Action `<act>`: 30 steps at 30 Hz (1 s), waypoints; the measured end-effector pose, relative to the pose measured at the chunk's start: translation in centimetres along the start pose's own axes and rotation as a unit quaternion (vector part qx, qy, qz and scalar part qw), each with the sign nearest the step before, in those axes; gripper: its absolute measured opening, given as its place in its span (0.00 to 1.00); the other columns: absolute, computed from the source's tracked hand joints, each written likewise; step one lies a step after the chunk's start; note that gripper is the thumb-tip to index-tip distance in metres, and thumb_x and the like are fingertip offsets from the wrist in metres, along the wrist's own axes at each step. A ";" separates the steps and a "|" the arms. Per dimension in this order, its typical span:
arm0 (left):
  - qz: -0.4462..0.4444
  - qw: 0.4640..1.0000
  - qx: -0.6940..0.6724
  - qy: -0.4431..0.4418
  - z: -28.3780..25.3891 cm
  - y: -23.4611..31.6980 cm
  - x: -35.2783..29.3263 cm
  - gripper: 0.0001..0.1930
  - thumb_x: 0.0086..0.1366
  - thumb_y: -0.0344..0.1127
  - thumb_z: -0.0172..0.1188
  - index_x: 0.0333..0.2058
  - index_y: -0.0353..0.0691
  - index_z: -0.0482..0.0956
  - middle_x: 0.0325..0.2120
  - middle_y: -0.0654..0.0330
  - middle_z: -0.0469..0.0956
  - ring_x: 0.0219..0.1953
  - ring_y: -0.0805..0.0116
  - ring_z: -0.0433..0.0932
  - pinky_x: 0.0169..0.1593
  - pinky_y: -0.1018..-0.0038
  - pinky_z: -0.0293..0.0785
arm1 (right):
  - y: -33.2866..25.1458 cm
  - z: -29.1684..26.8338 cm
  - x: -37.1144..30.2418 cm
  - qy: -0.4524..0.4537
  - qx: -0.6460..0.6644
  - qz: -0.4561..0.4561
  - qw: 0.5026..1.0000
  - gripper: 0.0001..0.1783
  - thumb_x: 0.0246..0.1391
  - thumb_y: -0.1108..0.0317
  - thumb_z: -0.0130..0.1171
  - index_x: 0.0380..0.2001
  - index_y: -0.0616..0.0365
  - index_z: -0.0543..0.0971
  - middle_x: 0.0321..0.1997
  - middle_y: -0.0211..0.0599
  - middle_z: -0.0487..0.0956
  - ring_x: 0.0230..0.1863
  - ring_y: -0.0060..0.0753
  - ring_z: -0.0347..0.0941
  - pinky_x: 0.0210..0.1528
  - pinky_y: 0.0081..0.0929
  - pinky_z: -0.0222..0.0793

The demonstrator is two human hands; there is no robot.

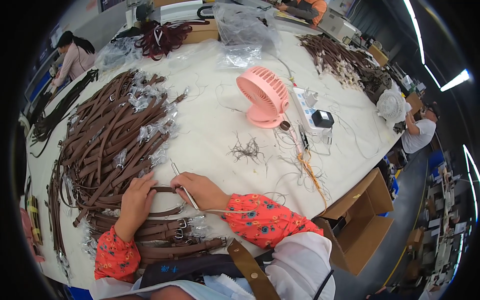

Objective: Manually assemble metal buckles and loops onto leather straps using a handheld tool.

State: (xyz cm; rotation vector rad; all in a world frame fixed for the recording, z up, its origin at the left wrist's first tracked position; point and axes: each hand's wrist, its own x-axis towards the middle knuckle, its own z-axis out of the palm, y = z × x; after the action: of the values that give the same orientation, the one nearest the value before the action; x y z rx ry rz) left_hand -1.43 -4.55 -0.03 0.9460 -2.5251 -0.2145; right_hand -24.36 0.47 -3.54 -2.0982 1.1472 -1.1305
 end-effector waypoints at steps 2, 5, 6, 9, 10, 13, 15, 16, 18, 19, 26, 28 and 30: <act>0.074 0.996 -0.055 0.020 0.6 0.1 0.0 0.14 0.55 0.24 0.61 0.42 0.34 0.76 0.44 0.52 0.77 0.43 0.53 0.75 0.44 0.62 0.74 | 0.0 0.3 -0.1 0.011 0.014 0.007 1.000 0.12 0.55 0.75 0.59 0.44 0.55 0.74 0.37 0.41 0.76 0.35 0.43 0.77 0.37 0.32 0.73; 0.031 0.986 -0.161 -0.019 0.8 1.3 0.1 0.13 0.57 0.25 0.62 0.42 0.34 0.76 0.38 0.49 0.78 0.41 0.50 0.76 0.44 0.63 0.73 | 0.0 0.4 -0.1 0.017 0.050 0.020 0.998 0.12 0.56 0.75 0.59 0.43 0.56 0.74 0.38 0.41 0.76 0.36 0.43 0.77 0.37 0.32 0.74; -0.012 0.974 -0.217 -0.060 0.8 1.5 0.1 0.13 0.58 0.26 0.62 0.42 0.34 0.76 0.36 0.49 0.78 0.40 0.50 0.76 0.44 0.64 0.73 | -0.1 0.5 -0.2 0.013 0.071 0.024 0.997 0.11 0.56 0.75 0.59 0.43 0.56 0.74 0.38 0.40 0.76 0.36 0.42 0.77 0.38 0.31 0.74; -0.047 0.964 -0.255 -0.057 0.7 1.4 0.5 0.08 0.59 0.26 0.62 0.38 0.32 0.78 0.31 0.48 0.79 0.32 0.51 0.78 0.38 0.67 0.73 | 0.2 0.6 -0.3 0.001 0.069 0.006 0.998 0.12 0.55 0.77 0.59 0.42 0.56 0.74 0.37 0.40 0.76 0.36 0.42 0.77 0.37 0.31 0.73; -0.055 0.960 -0.268 -0.059 0.6 1.2 0.5 0.06 0.59 0.25 0.62 0.36 0.31 0.79 0.30 0.49 0.80 0.30 0.54 0.79 0.36 0.69 0.73 | 0.2 0.6 -0.3 0.001 0.070 0.007 0.998 0.12 0.55 0.77 0.59 0.42 0.56 0.74 0.37 0.40 0.76 0.36 0.42 0.77 0.37 0.31 0.73; -0.100 0.961 -0.246 -0.073 0.0 1.1 0.3 0.05 0.58 0.26 0.62 0.33 0.31 0.79 0.29 0.49 0.79 0.31 0.51 0.78 0.35 0.67 0.73 | 0.1 0.3 -0.1 -0.005 0.041 -0.022 0.999 0.13 0.53 0.78 0.58 0.42 0.56 0.73 0.37 0.40 0.76 0.35 0.43 0.76 0.36 0.32 0.72; -0.142 0.956 -0.236 -0.104 -0.1 1.1 0.2 0.05 0.58 0.26 0.63 0.33 0.32 0.78 0.30 0.49 0.79 0.33 0.48 0.77 0.37 0.65 0.73 | 0.1 0.2 -0.1 -0.019 0.054 -0.021 0.998 0.12 0.52 0.78 0.56 0.40 0.57 0.71 0.36 0.43 0.74 0.35 0.47 0.74 0.37 0.35 0.70; -0.079 0.982 -0.159 -0.066 0.3 0.8 0.0 0.05 0.57 0.26 0.63 0.33 0.34 0.78 0.31 0.50 0.77 0.35 0.49 0.76 0.38 0.66 0.73 | 0.1 0.2 -0.1 -0.018 0.054 -0.020 0.998 0.12 0.52 0.78 0.56 0.40 0.57 0.71 0.36 0.43 0.74 0.35 0.47 0.74 0.37 0.35 0.70; -0.013 0.996 -0.081 -0.029 0.5 0.9 -0.1 0.06 0.56 0.25 0.63 0.32 0.35 0.77 0.32 0.51 0.75 0.37 0.50 0.75 0.38 0.67 0.73 | 0.1 0.2 -0.2 -0.019 0.064 -0.013 0.998 0.13 0.51 0.79 0.56 0.41 0.57 0.71 0.37 0.43 0.74 0.37 0.47 0.73 0.38 0.36 0.69; 0.016 0.999 -0.039 -0.009 0.6 1.4 0.0 0.07 0.55 0.24 0.62 0.33 0.36 0.76 0.33 0.52 0.73 0.38 0.50 0.74 0.38 0.68 0.72 | 0.1 0.1 -0.2 -0.018 0.064 -0.012 0.998 0.13 0.51 0.79 0.56 0.41 0.57 0.71 0.37 0.43 0.74 0.37 0.47 0.73 0.38 0.36 0.69; -0.074 0.940 -0.320 -0.098 1.3 1.0 0.9 0.13 0.54 0.20 0.59 0.40 0.37 0.76 0.37 0.55 0.74 0.35 0.58 0.74 0.37 0.70 0.72 | 0.0 0.2 -0.3 0.012 0.073 -0.005 0.997 0.16 0.51 0.83 0.56 0.43 0.55 0.74 0.38 0.41 0.76 0.37 0.45 0.75 0.39 0.32 0.72; -0.054 0.941 -0.324 -0.085 1.9 0.5 0.6 0.15 0.54 0.22 0.62 0.41 0.37 0.77 0.38 0.56 0.75 0.32 0.62 0.74 0.36 0.71 0.71 | 0.0 0.2 -0.3 0.005 0.072 0.005 0.997 0.17 0.51 0.84 0.56 0.43 0.55 0.74 0.39 0.41 0.76 0.38 0.44 0.76 0.40 0.32 0.72; 0.032 0.962 -0.267 -0.048 1.5 1.1 0.7 0.13 0.54 0.25 0.65 0.40 0.36 0.78 0.35 0.56 0.75 0.30 0.63 0.73 0.34 0.72 0.71 | 0.3 0.3 -0.2 0.008 0.090 -0.005 0.996 0.17 0.50 0.83 0.56 0.43 0.55 0.74 0.37 0.41 0.75 0.36 0.44 0.75 0.38 0.32 0.71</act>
State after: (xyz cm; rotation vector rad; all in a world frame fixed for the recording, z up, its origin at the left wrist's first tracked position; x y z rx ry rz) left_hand -3.20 -4.18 -0.78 0.6449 -2.3787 -0.8888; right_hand -24.35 0.52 -3.99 -1.9618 1.0032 -1.2090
